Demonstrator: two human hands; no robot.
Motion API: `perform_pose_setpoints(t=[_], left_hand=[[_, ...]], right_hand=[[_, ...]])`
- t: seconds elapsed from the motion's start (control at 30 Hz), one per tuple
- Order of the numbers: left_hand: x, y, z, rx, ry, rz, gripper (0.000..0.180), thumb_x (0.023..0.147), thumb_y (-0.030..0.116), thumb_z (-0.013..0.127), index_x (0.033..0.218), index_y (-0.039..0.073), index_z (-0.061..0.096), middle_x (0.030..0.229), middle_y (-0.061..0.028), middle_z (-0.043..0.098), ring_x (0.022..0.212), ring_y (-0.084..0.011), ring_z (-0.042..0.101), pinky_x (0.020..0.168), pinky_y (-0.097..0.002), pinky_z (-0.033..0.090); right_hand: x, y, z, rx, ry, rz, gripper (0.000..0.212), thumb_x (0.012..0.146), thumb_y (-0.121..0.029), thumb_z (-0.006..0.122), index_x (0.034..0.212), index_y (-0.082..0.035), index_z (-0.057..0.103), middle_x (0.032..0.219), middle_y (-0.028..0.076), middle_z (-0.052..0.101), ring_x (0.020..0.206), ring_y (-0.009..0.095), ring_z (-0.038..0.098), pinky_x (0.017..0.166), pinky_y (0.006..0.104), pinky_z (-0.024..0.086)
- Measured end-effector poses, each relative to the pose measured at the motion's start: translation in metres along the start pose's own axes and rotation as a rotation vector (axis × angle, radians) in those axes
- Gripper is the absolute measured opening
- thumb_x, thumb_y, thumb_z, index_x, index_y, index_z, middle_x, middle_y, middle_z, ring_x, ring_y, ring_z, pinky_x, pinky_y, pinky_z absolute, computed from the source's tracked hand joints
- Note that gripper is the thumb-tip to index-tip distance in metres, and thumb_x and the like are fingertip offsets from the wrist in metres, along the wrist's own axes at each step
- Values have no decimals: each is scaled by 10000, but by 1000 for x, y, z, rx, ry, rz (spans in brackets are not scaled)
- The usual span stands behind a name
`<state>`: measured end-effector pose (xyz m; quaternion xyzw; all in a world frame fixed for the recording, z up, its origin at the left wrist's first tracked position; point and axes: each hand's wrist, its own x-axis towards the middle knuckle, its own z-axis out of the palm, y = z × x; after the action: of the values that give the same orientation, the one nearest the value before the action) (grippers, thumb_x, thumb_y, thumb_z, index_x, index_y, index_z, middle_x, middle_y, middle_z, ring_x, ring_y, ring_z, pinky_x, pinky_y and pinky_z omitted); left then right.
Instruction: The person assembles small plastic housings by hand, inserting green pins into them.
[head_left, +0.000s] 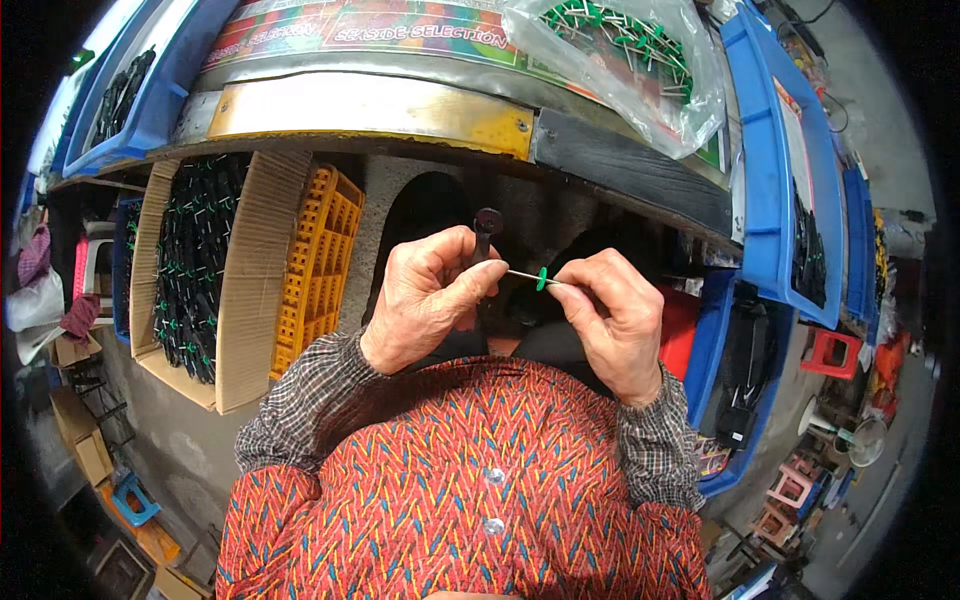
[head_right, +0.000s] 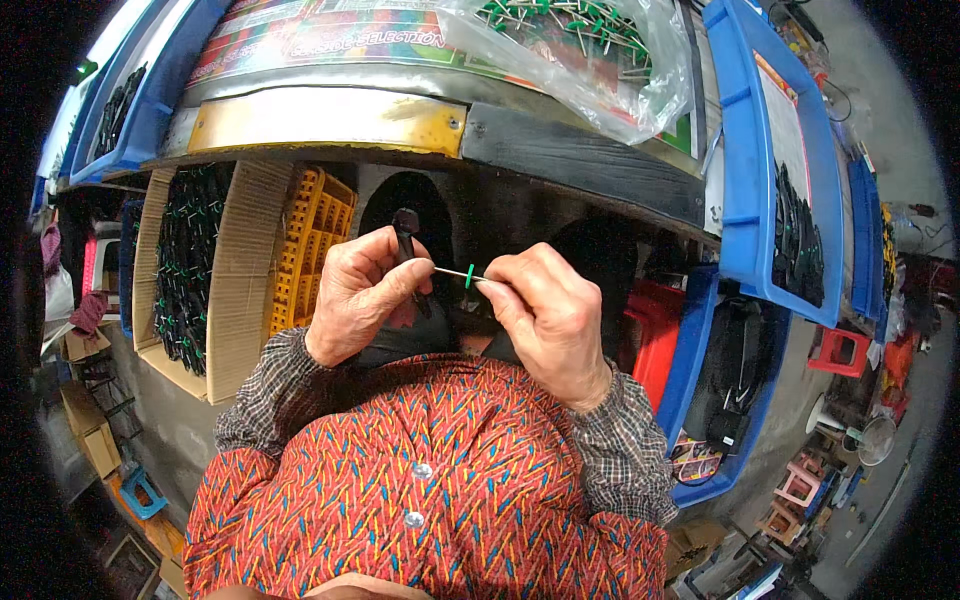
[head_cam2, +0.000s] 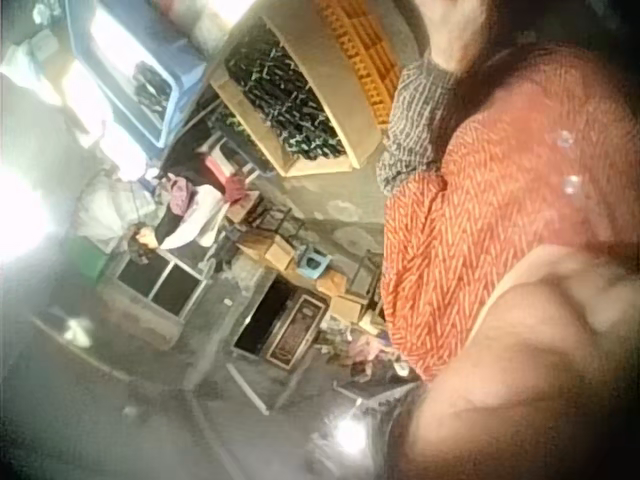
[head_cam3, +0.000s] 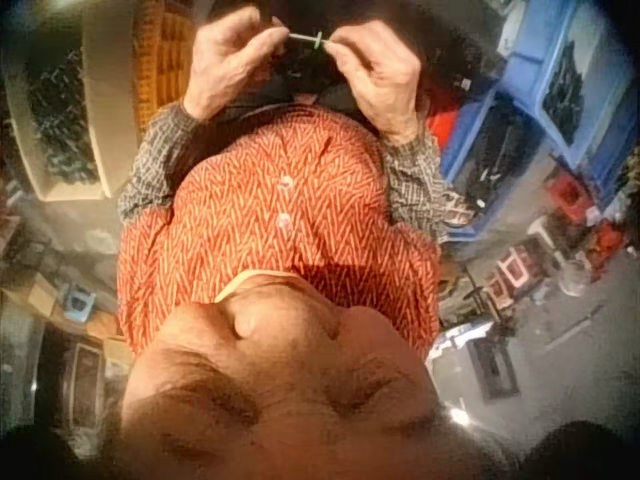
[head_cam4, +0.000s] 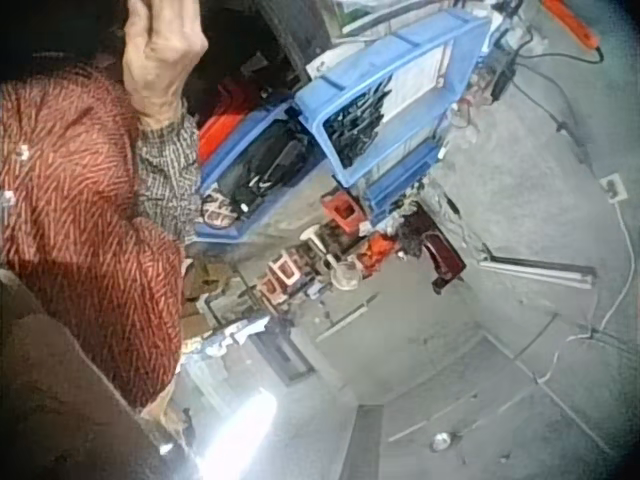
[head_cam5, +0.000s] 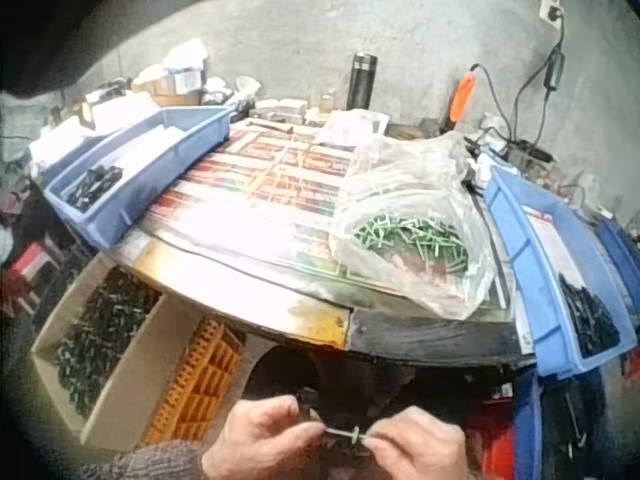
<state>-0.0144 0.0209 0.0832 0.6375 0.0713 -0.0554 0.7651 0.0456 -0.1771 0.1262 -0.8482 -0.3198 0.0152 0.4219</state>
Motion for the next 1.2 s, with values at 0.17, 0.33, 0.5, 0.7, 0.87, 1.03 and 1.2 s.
perform_pose_setpoints(t=[0.17, 0.33, 0.5, 0.7, 0.87, 1.03, 1.2], left_hand=[[-3, -9, 3, -107, 30, -28, 120, 927, 136, 614, 910, 18, 598, 720, -14, 625, 487, -41, 533, 427, -180, 411], [-4, -15, 4, -126, 10, -28, 113, 928, 131, 613, 907, 21, 596, 718, -11, 622, 487, -42, 531, 431, -184, 419], [-4, -19, 4, -113, 17, -49, 112, 928, 128, 613, 908, 20, 596, 715, -10, 620, 485, -43, 528, 430, -185, 415], [-2, -22, 4, -110, 22, -59, 117, 923, 133, 621, 907, 20, 595, 712, -10, 618, 487, -43, 525, 428, -183, 410], [-2, -24, 4, -105, 13, -68, 119, 924, 136, 619, 907, 21, 594, 716, -11, 617, 492, -43, 526, 429, -182, 409], [-2, -27, 4, -130, 9, -62, 120, 924, 140, 619, 910, 23, 597, 727, -11, 619, 497, -42, 528, 433, -181, 412], [-2, -28, 4, -107, 9, -73, 112, 923, 132, 618, 916, 21, 600, 723, -10, 616, 498, -40, 528, 434, -179, 412]], right_hand=[[-13, 15, 4, 268, -5, 335, 185, 885, -137, 655, 789, 20, 631, 696, 61, 590, 628, 107, 535, 566, 254, 418], [-19, 17, 9, 421, -4, 413, 194, 902, -150, 646, 808, 19, 633, 693, 12, 581, 628, 72, 509, 565, 233, 412], [-19, 18, 9, 526, -26, 503, 155, 902, -138, 651, 828, -3, 634, 679, -39, 541, 593, 20, 463, 518, 199, 376], [-17, 19, 10, 601, -27, 495, 106, 889, -94, 650, 822, -19, 618, 682, -53, 532, 585, 9, 453, 508, 185, 366], [-18, 19, 11, 594, -23, 473, 60, 870, -52, 653, 836, -22, 613, 731, -48, 549, 632, 7, 473, 547, 177, 383], [-19, 20, 13, 529, -20, 433, 75, 888, -76, 639, 859, -11, 618, 732, -48, 544, 632, 17, 474, 551, 185, 387], [-22, 24, 13, 450, -53, 443, 125, 909, -119, 631, 863, -2, 626, 696, -45, 523, 595, 24, 456, 516, 202, 372]])
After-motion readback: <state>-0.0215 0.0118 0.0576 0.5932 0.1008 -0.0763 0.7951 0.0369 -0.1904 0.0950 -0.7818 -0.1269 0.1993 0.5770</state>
